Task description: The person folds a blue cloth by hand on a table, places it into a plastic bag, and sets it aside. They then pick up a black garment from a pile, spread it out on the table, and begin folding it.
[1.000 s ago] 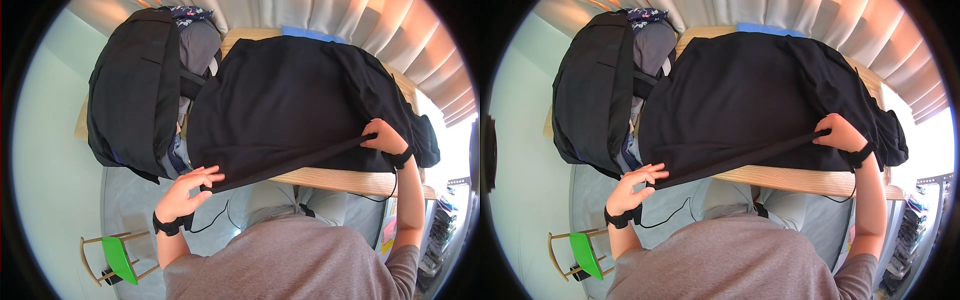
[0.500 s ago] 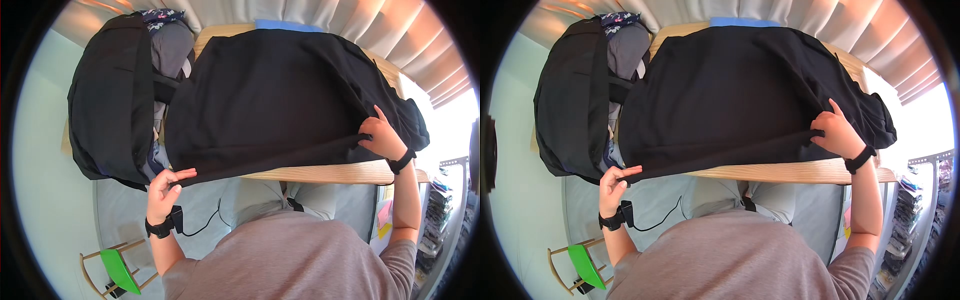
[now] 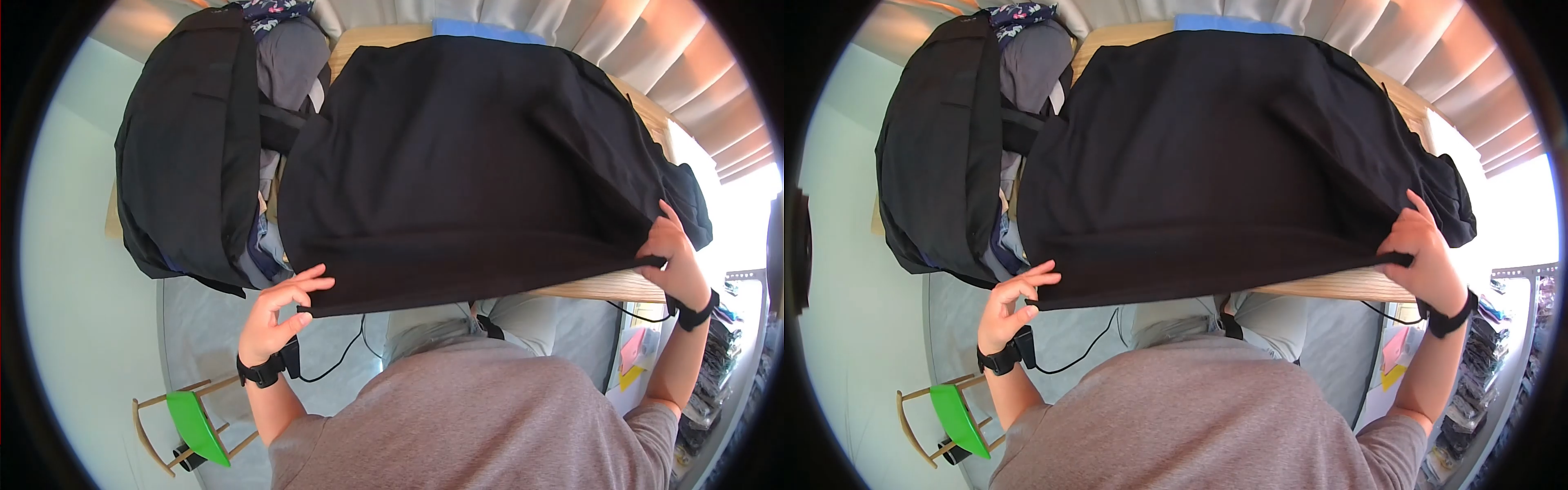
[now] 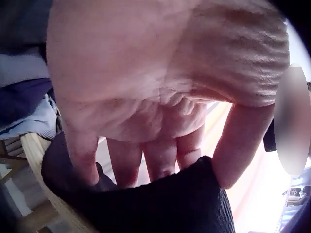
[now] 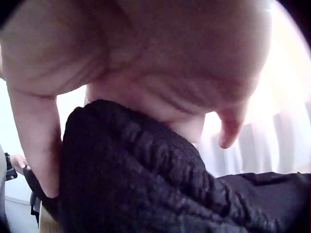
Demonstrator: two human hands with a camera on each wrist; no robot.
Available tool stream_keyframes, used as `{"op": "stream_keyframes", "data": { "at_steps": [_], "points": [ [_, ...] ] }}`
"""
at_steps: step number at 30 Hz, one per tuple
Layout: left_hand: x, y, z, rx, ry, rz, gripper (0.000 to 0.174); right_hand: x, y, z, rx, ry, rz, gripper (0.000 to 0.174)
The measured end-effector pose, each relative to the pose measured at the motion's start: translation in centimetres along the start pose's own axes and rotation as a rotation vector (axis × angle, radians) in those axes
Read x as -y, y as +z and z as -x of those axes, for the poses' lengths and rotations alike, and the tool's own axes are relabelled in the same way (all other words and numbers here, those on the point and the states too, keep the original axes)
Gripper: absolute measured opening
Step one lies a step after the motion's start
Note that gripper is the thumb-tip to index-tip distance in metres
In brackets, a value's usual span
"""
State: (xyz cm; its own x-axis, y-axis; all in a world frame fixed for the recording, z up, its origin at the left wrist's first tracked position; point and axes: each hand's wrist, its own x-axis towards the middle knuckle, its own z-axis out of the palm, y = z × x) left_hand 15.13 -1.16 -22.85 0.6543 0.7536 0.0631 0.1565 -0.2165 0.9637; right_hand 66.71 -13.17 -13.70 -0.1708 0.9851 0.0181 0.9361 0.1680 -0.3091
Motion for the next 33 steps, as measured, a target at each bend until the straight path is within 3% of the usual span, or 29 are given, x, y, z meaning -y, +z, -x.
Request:
{"op": "stream_keyframes", "data": {
  "at_steps": [6,8,12,16,18,19,22,24,27,30,33],
  "points": [
    [1.5,-0.1,3.1,-0.045,-0.126,-0.161,0.011,4.7,3.0,3.3,0.116,-0.028,0.146,0.022],
    [2.2,0.0,3.9,-0.146,-0.16,-0.437,0.013,6.1,4.7,4.2,0.156,-0.028,0.133,0.022],
    [2.8,1.3,4.5,-0.235,-0.217,-0.602,0.016,7.1,8.0,6.1,0.164,0.019,0.108,0.023],
    [3.8,2.2,5.9,-0.37,-0.148,-0.478,0.018,8.0,8.9,7.8,-0.014,0.193,0.227,0.025],
    [3.9,2.9,6.7,-0.514,-0.052,0.093,0.023,8.9,9.0,8.8,-0.111,0.275,0.25,0.024],
    [3.8,2.8,7.3,-0.498,-0.101,0.156,0.025,9.0,9.3,9.2,-0.112,0.277,0.25,0.024],
    [5.7,2.9,7.9,-0.485,0.052,-0.006,0.025,8.9,10.8,10.4,-0.147,0.177,0.209,0.023],
    [6.5,3.4,8.1,-0.492,0.028,0.001,0.024,8.9,11.9,10.9,-0.153,0.123,0.225,0.022],
    [6.8,4.6,7.8,-0.463,-0.104,-0.255,0.026,8.7,13.4,11.7,-0.153,0.109,0.189,0.02],
    [7.0,5.0,8.0,-0.444,-0.092,-0.485,0.023,7.9,14.4,12.5,-0.16,0.098,0.109,0.023],
    [9.0,5.1,7.8,-0.514,-0.017,-0.461,0.02,7.0,12.8,12.2,-0.162,0.094,-0.057,0.021]
  ]
}}
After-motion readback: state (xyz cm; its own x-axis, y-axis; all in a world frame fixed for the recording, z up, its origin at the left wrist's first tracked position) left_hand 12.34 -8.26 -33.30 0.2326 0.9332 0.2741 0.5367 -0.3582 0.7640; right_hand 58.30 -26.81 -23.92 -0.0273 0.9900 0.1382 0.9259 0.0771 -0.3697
